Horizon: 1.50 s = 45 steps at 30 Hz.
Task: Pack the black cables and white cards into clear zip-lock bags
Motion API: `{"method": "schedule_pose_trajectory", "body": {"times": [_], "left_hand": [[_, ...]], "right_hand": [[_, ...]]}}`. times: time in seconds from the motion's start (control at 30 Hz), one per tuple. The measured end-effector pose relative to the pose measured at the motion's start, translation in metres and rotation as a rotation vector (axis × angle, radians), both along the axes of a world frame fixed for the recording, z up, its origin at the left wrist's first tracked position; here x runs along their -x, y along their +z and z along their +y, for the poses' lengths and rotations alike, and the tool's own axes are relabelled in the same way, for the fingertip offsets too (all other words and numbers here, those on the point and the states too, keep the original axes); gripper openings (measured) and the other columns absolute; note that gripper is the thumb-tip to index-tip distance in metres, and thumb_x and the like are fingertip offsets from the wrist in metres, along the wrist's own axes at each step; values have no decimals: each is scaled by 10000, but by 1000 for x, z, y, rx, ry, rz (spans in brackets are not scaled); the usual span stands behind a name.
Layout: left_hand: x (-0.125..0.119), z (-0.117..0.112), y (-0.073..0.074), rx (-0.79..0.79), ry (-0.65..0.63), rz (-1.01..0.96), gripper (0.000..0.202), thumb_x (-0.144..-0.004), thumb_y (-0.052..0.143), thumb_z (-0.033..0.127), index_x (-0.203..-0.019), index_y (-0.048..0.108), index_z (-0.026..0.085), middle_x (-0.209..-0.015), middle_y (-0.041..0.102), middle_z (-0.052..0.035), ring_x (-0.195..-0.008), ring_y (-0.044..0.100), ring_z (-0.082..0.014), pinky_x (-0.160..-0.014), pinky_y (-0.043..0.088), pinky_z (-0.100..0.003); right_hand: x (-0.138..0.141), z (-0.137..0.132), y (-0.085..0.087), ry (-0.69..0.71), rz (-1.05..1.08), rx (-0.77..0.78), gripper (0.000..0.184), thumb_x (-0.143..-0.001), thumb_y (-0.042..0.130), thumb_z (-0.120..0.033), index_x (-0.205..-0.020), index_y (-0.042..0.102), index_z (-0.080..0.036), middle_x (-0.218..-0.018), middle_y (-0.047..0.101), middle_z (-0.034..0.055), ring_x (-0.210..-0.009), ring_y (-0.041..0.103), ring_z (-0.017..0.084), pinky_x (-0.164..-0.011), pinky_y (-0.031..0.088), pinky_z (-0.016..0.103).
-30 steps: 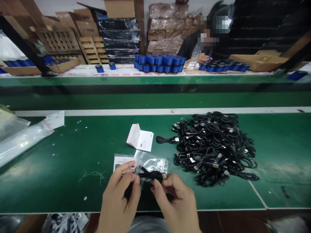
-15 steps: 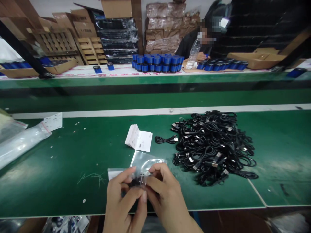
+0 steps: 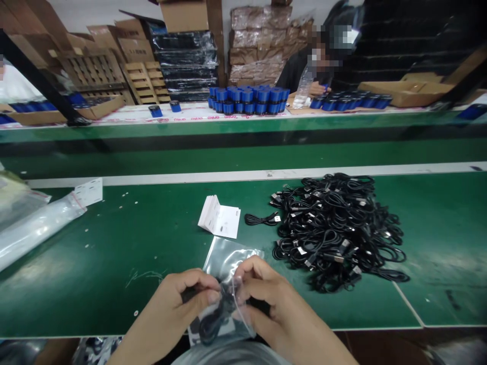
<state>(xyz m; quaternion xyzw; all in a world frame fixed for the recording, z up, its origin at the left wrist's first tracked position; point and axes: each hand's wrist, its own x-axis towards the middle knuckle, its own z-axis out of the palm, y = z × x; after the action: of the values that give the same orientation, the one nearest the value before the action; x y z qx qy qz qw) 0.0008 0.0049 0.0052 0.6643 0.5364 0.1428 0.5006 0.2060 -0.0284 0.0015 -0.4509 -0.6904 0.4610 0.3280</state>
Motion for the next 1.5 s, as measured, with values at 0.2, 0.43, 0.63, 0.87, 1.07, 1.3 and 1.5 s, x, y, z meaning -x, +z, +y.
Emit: {"method": "schedule_pose_trajectory", "body": {"times": [0.2,0.43,0.63,0.87,1.07,1.3,1.5], "left_hand": [[-11,-8,-8,133,153,-217,227,-791,608,383,-677,633,187,-586,505,43,-556,436,-106,-526,334,-210],[-10,-8,-5,243,2,-155,316,-726,684,360,-991,619,202,-810,635,9,-745,549,-165,-659,401,-239],[-12,-6,1,184,31,-37,192,-765,616,352,-710,562,177,-640,455,61,-623,416,-119,-564,335,-205],[-14,-12,-5,159,179,-249,234,-788,614,415,-876,560,205,-738,576,36,-674,509,-125,-621,408,-204],[-14,-12,-6,33,284,-293,214,-801,600,405,-736,660,210,-669,618,31,-633,518,-115,-589,402,-181],[-15,-15,-15,-165,393,-193,243,-848,530,417,-714,581,221,-629,523,61,-570,472,-91,-537,383,-156],[-14,-12,-13,-56,162,-192,221,-853,536,400,-818,661,221,-742,677,9,-711,614,-142,-635,466,-184]], "right_hand": [[-7,6,4,132,-122,-69,263,-752,608,54,-708,624,-205,-933,554,-37,-862,570,112,-775,444,210],[9,4,-14,-133,-60,71,247,-664,726,39,-661,611,-180,-711,557,-55,-681,573,116,-610,414,202],[5,1,-9,-90,114,75,115,-840,612,-97,-832,651,-204,-827,629,-21,-801,604,132,-724,441,226],[8,0,-7,-161,116,-28,101,-893,546,-168,-835,621,-203,-828,611,-1,-767,593,135,-692,439,238],[11,1,-7,-62,22,-112,139,-901,492,-131,-826,595,-187,-841,572,22,-777,566,145,-702,446,258],[10,1,-11,-82,-8,-133,107,-903,514,-137,-875,601,-192,-891,582,25,-780,574,143,-702,449,258],[6,2,-8,-74,-54,-106,143,-918,452,-142,-811,530,-198,-818,540,9,-762,537,151,-673,421,267]]}}
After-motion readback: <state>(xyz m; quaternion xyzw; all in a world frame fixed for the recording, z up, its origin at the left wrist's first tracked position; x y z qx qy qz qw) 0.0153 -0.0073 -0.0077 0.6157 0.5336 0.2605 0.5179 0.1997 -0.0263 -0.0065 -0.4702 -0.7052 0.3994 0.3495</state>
